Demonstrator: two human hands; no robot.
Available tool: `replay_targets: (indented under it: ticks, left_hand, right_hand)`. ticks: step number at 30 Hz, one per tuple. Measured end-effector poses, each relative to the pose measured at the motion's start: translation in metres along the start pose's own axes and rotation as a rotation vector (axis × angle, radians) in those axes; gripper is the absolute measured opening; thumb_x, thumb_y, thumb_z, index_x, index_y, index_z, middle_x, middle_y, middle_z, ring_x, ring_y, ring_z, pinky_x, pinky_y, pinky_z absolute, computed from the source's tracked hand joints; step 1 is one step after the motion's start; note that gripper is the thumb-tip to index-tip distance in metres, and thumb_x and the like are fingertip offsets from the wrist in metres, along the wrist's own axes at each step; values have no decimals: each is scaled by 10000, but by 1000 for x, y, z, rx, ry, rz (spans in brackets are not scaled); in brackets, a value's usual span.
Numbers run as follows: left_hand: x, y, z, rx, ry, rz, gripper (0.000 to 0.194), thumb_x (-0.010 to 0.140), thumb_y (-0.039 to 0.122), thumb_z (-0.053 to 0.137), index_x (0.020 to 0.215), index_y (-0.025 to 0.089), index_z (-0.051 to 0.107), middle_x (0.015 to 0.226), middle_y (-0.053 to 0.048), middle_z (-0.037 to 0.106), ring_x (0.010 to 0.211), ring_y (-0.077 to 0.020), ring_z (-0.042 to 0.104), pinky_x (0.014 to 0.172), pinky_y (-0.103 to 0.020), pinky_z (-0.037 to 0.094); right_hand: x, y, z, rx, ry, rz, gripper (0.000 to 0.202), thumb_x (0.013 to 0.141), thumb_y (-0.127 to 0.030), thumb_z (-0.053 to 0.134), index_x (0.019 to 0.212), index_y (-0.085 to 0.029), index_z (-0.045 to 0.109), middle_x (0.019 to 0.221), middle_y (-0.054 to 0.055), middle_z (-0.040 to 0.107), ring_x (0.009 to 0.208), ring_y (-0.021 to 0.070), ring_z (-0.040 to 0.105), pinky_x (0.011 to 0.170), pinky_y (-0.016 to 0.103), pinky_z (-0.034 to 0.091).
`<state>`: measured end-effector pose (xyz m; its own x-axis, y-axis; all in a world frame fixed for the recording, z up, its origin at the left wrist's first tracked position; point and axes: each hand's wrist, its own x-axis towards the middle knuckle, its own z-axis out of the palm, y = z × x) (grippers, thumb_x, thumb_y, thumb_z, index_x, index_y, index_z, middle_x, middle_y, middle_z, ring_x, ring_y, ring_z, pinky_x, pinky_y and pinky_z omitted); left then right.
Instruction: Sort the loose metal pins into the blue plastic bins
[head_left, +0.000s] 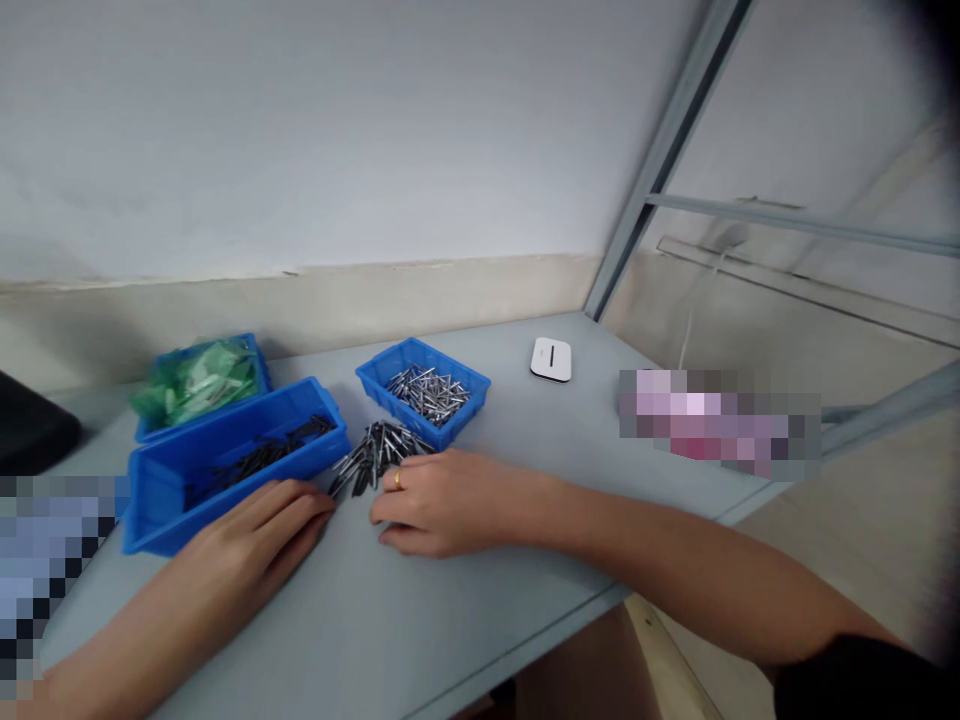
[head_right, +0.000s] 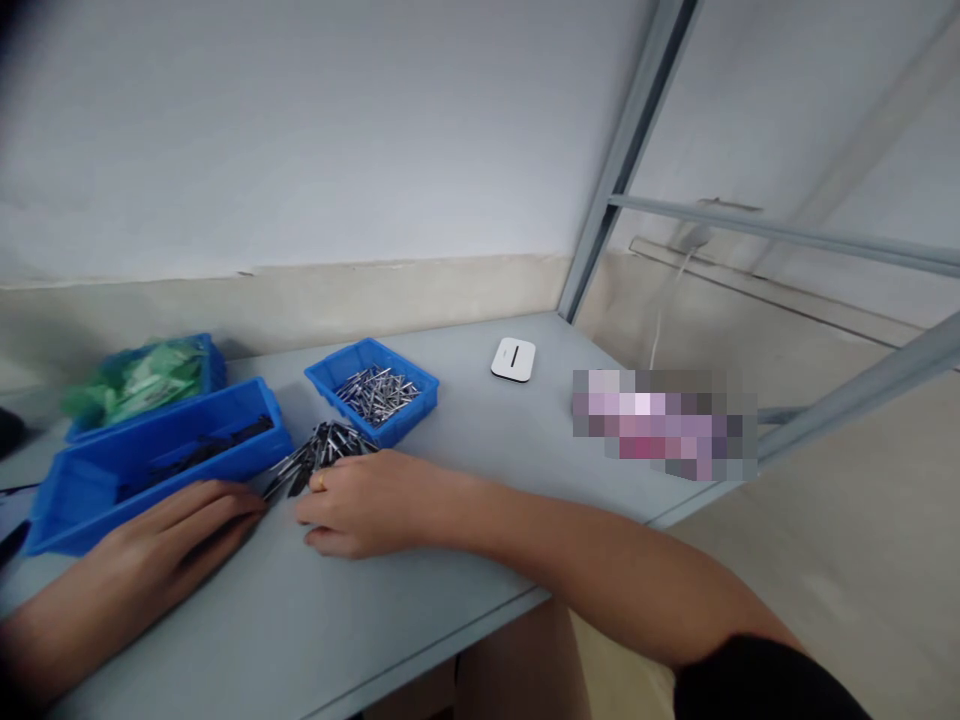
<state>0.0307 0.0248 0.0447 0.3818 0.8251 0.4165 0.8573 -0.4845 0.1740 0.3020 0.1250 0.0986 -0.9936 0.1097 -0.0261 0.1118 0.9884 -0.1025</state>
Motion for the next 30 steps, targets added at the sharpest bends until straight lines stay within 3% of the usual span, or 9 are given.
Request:
replay_targets:
  ticks: [4, 9, 18, 24, 30]
  left_hand:
    - [0, 3, 1, 64, 72, 118, 333, 1118, 447, 491, 1084, 284, 779, 1009, -24, 819, 857, -197, 835, 842, -232, 657]
    - [4, 11, 0, 93, 166, 123, 332, 1115, 445, 493, 1017, 265, 755, 961, -40, 791, 788, -202, 809, 786, -257, 646]
    - [-2, 8, -4, -28, -13, -38, 180, 1089, 406, 523, 1091, 314, 678, 960, 14, 804, 770, -204, 809, 726, -253, 652]
    - [-6, 1, -5, -191, -95, -209, 256, 1069, 522, 549, 1088, 304, 683, 936, 12, 825, 781, -220, 816, 715, -240, 644]
    - [-7, -4, -7, -258, -62, -264, 319, 1036, 589, 607, 1055, 290, 715, 929, 22, 841, 786, -207, 808, 700, -210, 640]
  right_hand:
    - [1, 0, 2, 1, 9, 17, 314, 1140, -328, 480, 1192, -152, 735, 1256, 95, 734, 1005, 197, 684, 897, 318, 527]
    - [2, 2, 9, 12, 78, 11, 312, 1131, -332, 508, 1188, -138, 746, 1286, 119, 731, 1033, 207, 676, 991, 333, 533]
    - [3, 5, 14, 3, 134, -7, 310, 1121, -361, 551, 1195, -134, 748, 1302, 130, 738, 1054, 214, 683, 1023, 347, 530]
    - [2, 5, 13, 20, 139, 4, 314, 1119, -359, 559, 1231, -132, 745, 1386, 139, 716, 1155, 233, 682, 1071, 365, 529]
    - [3, 4, 12, 28, 157, 0, 331, 1124, -321, 527, 1279, -107, 724, 1372, 155, 718, 1174, 248, 696, 1094, 375, 533]
